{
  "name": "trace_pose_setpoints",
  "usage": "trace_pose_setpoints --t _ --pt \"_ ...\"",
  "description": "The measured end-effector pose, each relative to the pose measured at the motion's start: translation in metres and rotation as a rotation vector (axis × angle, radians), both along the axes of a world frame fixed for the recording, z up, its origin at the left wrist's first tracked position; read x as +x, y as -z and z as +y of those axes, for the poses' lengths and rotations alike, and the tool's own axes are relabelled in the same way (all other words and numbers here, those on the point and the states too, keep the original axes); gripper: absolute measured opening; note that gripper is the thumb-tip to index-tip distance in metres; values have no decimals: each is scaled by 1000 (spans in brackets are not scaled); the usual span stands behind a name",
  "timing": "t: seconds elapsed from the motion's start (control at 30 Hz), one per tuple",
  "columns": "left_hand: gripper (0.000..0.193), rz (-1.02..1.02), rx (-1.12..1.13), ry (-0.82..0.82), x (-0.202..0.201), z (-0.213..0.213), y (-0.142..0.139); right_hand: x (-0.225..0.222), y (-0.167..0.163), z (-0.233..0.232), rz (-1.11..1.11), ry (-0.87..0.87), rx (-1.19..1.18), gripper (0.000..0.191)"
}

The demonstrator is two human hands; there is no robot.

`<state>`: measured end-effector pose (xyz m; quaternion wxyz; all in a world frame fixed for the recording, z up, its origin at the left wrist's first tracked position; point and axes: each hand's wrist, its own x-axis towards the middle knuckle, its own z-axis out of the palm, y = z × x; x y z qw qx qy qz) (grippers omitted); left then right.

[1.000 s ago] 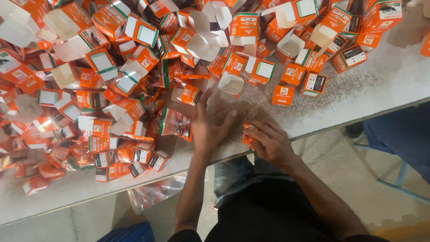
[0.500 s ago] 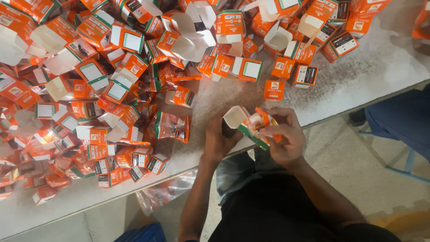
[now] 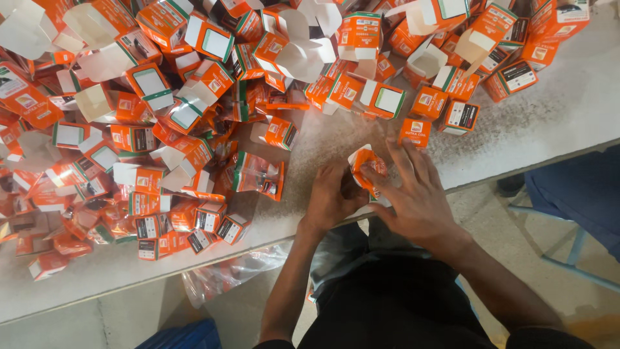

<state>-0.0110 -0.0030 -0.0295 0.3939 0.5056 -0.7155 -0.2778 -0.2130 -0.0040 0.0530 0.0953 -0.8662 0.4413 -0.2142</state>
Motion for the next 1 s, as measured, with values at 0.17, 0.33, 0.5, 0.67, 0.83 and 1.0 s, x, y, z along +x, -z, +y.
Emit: trace_pose_setpoints --t 0.17,0.33,0.5,0.67,0.83,1.0 --pt "72 -12 14 17 4 1 -3 6 -3 -13 277 14 -42 45" --pt "80 -44 8 58 4 4 -10 10 0 -29 290 -122 31 39" --pt "75 -13 52 39 3 5 -14 1 4 -29 70 -221 115 45" --pt "70 -20 19 -12 2 4 -13 -5 8 -3 16 -43 40 42" --pt "70 -46 58 32 1 -1 -11 1 7 4 174 18 28 62" --pt "65 12 -17 11 -5 1 -15 9 -1 -7 304 37 -27 76"
